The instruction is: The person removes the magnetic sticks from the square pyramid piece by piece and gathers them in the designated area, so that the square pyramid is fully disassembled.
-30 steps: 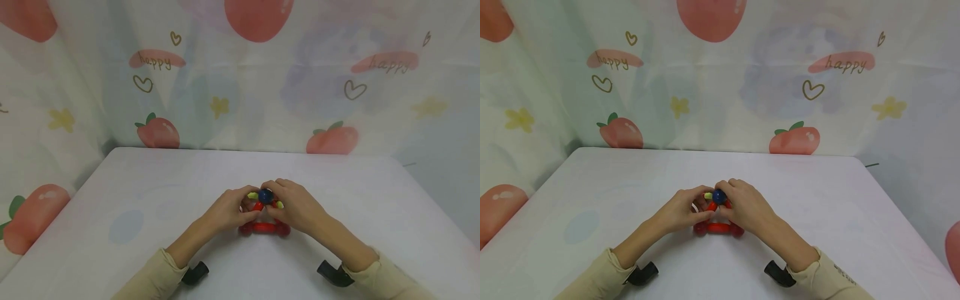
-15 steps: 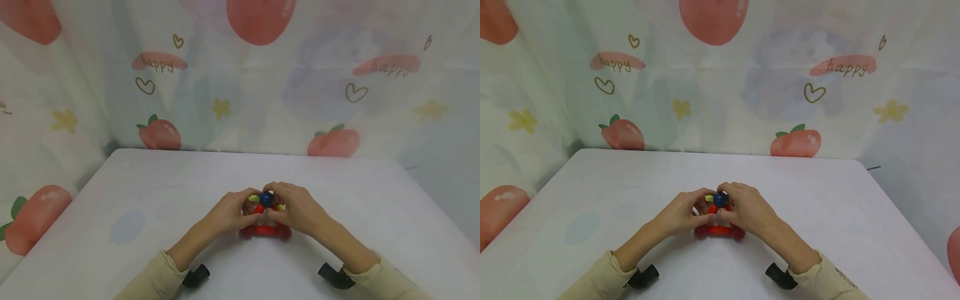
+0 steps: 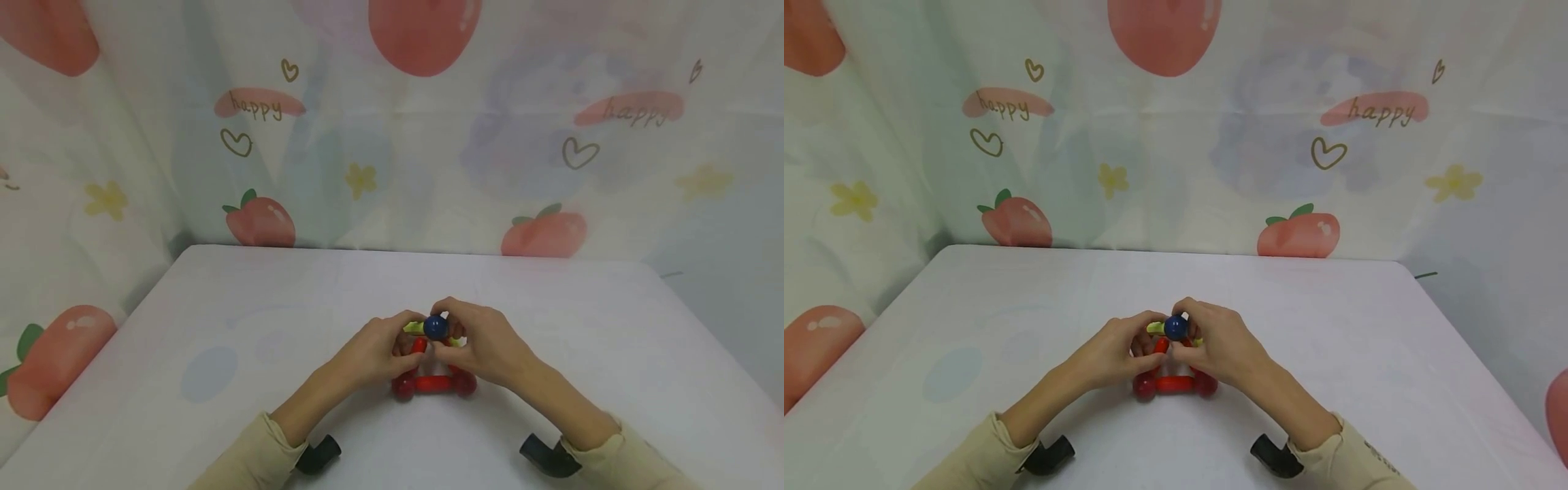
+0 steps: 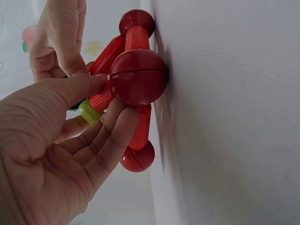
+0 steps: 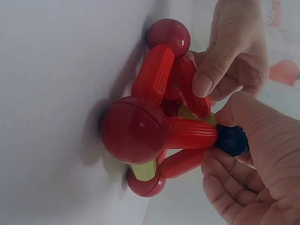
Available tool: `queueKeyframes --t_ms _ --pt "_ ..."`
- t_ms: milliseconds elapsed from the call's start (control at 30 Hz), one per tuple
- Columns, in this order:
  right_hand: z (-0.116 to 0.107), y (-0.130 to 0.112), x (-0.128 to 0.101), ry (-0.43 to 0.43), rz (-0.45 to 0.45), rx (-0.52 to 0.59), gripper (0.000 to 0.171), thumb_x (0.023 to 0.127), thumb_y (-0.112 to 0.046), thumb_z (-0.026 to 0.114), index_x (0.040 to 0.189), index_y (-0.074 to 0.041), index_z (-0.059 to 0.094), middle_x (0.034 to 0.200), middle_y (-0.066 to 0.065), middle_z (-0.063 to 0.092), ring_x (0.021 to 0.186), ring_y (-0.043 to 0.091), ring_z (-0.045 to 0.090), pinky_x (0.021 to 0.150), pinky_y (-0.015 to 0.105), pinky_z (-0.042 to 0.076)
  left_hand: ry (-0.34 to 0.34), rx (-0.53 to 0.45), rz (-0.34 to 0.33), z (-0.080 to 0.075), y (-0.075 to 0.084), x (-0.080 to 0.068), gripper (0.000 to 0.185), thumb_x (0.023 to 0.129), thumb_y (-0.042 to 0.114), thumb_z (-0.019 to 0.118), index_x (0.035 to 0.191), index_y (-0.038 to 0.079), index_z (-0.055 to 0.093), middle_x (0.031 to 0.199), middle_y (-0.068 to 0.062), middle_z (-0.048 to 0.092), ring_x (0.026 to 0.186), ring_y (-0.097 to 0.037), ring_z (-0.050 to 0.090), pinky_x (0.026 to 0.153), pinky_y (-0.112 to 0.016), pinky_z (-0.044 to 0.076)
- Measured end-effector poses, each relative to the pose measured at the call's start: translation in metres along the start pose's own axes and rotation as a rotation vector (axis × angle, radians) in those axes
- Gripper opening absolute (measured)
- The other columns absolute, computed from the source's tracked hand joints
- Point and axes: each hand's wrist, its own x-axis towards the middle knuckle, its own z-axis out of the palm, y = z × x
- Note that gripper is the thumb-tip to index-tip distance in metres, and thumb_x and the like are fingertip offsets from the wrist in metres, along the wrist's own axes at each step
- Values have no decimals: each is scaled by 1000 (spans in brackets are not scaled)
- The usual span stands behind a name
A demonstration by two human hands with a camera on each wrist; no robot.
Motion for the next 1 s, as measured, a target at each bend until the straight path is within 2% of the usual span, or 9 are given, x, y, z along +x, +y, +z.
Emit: queueKeyframes --t_ms 200,367,500,600,700,800,900,1000 --pt "0 0 -2 -14 3 70 37 83 -9 82 114 -11 61 84 -7 68 74 11 62 67 28 54 10 -3 36 2 -1 0 51 90 10 78 136 6 57 76 2 66 64 -8 58 60 -19 52" --pt "2 5 -3 -30 12 167 35 85 -6 79 114 -10 60 89 -8 70 79 7 64 77 35 59 17 -8 55 3 -1 1 50 90 8 78 135 4 57 77 1 68 64 -7 58 60 -19 52" --pt "3 10 -4 -49 26 270 31 89 -6 76 116 -11 60 94 -7 72 86 9 67 83 32 59 11 -11 66 3 -1 1 49 91 8 77 135 6 56 78 1 68 63 -6 58 60 -19 51" --pt "1 11 -5 -76 51 356 28 94 -9 72 119 -8 60 100 -1 72 92 13 68 88 29 57 6 -17 66 3 -1 1 47 91 8 77 133 7 55 77 2 68 62 -6 58 59 -19 51" --pt "-3 11 -6 -76 109 463 29 99 -13 67 124 -2 58 110 9 72 100 19 71 92 28 57 8 -11 42 3 0 0 42 91 10 78 128 7 58 76 3 67 62 -5 58 58 -19 51" --pt "-8 10 -7 -19 144 520 31 101 -13 65 127 0 55 117 15 70 106 25 71 90 28 57 19 10 0 3 1 0 39 90 14 79 124 8 61 75 5 65 63 -5 58 58 -18 52" --pt "-11 10 -8 25 146 505 32 99 -12 67 127 -1 56 119 15 69 106 28 71 88 28 58 23 20 -39 3 1 -1 40 89 17 80 124 9 62 75 6 64 63 -6 58 57 -18 53" --pt "-12 10 -11 22 143 469 33 97 -12 71 126 -3 58 118 14 68 104 25 71 87 28 58 26 19 -47 3 1 -1 41 89 17 81 124 9 62 75 6 63 63 -6 58 57 -18 53"
